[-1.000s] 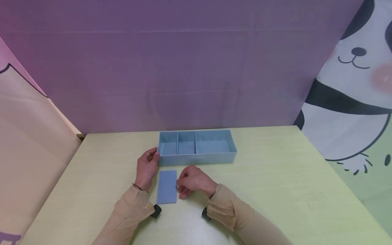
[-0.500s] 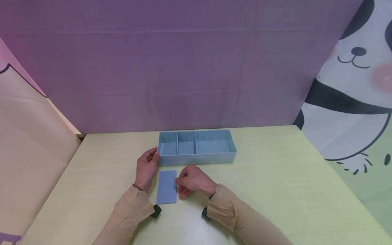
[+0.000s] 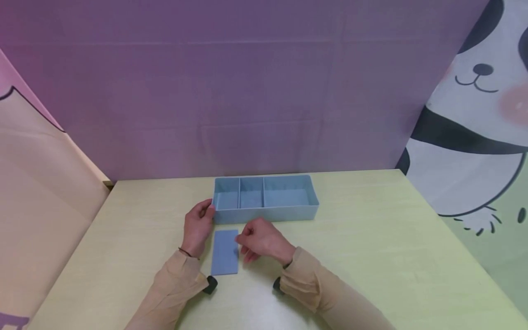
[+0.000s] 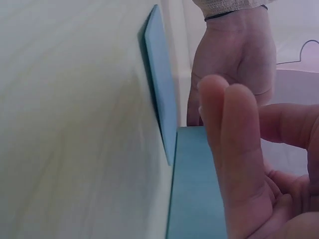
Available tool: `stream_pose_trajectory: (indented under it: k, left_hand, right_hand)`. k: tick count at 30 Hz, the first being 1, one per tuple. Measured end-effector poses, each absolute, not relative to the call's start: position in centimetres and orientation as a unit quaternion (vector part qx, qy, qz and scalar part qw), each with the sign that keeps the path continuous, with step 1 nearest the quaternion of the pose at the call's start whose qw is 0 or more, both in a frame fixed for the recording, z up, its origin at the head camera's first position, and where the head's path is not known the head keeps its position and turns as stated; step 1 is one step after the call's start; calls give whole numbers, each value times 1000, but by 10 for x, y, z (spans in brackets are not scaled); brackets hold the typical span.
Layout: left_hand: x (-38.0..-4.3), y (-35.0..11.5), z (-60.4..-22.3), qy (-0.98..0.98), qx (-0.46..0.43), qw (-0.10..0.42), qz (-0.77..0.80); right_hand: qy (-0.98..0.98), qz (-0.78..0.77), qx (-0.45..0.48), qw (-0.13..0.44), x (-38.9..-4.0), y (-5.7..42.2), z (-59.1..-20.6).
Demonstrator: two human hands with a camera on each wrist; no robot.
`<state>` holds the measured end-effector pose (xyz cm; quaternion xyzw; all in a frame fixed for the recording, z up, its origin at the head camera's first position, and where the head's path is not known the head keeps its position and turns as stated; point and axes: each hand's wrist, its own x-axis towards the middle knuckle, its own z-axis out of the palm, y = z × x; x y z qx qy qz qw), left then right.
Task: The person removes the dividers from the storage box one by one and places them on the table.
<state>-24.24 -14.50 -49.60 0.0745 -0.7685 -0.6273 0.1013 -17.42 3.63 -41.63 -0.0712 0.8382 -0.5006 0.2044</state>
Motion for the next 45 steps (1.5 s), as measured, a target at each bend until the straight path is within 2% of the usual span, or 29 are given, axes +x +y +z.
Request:
stream_pose_trajectory:
  k: [6, 15, 21, 25, 34, 45]
  left_hand:
    - [-244, -145, -500, -767, 78, 104, -628]
    - [-216, -138, -452, -756, 68, 66, -647]
    - [-214, -139, -445, -754, 75, 48, -651]
    - [-217, -139, -450, -756, 69, 63, -648]
    - [-244, -146, -500, -770, 77, 103, -625]
    - [-247, -147, -504, -776, 72, 108, -618]
  right_hand:
    - [843, -498, -79, 188, -175, 38, -412]
    - [859, -475, -94, 165, -174, 41, -404]
    - [868, -462, -109, 143, -176, 42, -401]
    - [874, -452, -127, 126, -176, 43, -398]
    - [883, -432, -156, 97, -176, 45, -392]
    - [889, -424, -151, 82, -177, 47, -389]
